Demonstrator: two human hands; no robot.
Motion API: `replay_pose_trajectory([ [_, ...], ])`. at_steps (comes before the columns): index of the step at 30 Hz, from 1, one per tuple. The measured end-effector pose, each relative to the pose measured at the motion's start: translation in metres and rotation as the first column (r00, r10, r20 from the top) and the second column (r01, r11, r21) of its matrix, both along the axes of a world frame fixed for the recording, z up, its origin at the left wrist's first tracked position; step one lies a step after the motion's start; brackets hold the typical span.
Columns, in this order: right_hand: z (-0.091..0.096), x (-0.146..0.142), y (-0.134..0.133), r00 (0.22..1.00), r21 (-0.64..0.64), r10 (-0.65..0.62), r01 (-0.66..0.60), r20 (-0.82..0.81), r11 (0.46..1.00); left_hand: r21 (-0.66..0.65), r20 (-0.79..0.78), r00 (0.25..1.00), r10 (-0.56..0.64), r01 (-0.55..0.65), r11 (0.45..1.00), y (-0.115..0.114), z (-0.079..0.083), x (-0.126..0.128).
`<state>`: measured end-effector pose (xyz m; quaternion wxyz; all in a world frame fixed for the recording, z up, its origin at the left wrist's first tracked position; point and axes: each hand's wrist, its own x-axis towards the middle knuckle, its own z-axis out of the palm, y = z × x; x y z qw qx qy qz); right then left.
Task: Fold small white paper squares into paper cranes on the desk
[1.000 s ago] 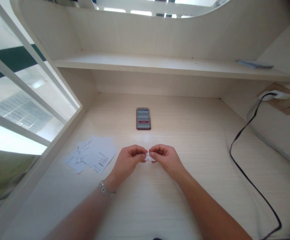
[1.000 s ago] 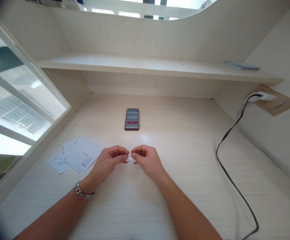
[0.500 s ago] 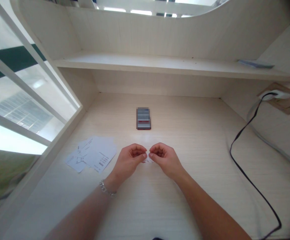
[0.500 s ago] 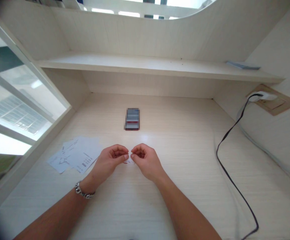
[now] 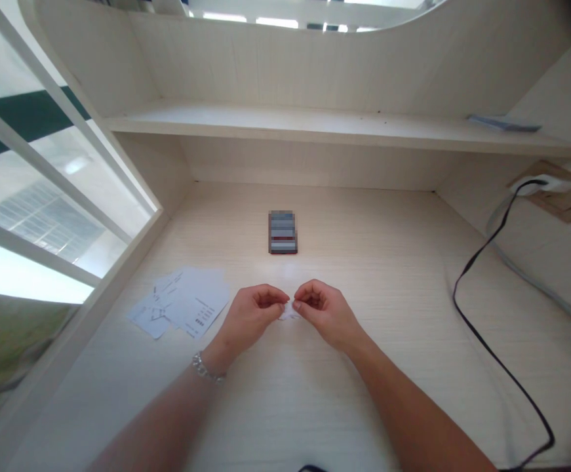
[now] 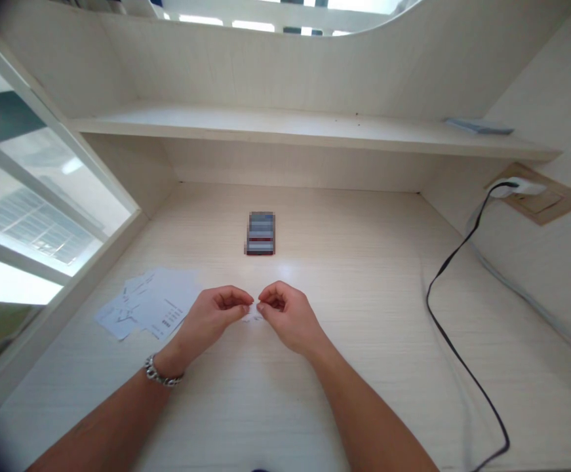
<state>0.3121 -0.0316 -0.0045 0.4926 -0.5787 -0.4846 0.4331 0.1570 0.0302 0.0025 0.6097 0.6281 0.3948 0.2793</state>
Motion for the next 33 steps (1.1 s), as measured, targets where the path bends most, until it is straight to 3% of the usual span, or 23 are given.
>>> replay_pose_trajectory([
  [7,0.0013,0.0008,-0.0004,0.999,0.032,-0.002,0.001,0.035,1.000,0.003,0.071,0.997,0.020,-0.020,1.000,-0.0011,0.0005,0.0028],
  [19,0.0003,-0.0026,-0.0013,0.989,-0.035,0.018,-0.013,0.146,0.999,0.120,-0.007,1.000,-0.026,0.027,0.992,-0.0078,-0.0054,0.0025],
  [27,0.0008,0.0039,0.0001,1.000,-0.100,0.025,-0.024,0.011,0.995,0.053,0.012,1.000,-0.002,0.002,0.999,-0.0019,-0.0053,0.0002],
  [33,0.0007,0.0033,0.0012,0.993,-0.080,0.048,-0.057,-0.111,0.995,0.020,0.021,0.999,0.036,-0.037,0.999,0.0003,-0.0059,-0.0003],
])
